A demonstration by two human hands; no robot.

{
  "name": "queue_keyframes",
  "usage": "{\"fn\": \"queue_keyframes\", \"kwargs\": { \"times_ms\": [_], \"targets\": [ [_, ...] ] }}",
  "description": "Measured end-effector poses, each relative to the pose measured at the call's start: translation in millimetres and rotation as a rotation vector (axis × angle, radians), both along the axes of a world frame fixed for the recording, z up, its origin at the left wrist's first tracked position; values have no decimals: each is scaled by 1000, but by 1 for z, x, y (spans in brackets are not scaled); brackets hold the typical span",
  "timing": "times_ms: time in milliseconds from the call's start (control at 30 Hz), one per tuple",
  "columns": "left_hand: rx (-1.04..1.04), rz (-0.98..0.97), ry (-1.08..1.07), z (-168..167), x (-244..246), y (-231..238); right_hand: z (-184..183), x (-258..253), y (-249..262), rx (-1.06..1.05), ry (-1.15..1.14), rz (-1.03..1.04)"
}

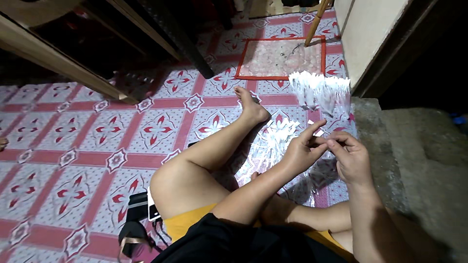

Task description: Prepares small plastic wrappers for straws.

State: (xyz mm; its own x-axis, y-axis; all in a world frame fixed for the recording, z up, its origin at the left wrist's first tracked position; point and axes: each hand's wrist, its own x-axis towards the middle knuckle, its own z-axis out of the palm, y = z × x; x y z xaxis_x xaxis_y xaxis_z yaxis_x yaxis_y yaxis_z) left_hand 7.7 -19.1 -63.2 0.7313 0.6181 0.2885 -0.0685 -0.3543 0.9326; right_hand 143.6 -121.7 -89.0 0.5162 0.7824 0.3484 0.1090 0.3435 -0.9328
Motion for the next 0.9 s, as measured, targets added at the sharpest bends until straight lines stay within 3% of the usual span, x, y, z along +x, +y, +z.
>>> {"fn": "queue_keyframes", "kwargs": {
  "times_ms": [500, 633, 767, 900],
  "targets": [
    [-1, -28, -46, -8, 1, 1, -2, -2, 2, 0, 4, -21],
    [-6, -29, -23, -15, 3, 2, -2, -1, 1, -12, -87, -59],
    [-33, -122, 127, -43, 20, 2, 56, -28, -5, -93, -19, -157],
    [55, -173, 64, -107, 43, -6, 4, 9, -7, 74, -127, -119]
  ]
}}
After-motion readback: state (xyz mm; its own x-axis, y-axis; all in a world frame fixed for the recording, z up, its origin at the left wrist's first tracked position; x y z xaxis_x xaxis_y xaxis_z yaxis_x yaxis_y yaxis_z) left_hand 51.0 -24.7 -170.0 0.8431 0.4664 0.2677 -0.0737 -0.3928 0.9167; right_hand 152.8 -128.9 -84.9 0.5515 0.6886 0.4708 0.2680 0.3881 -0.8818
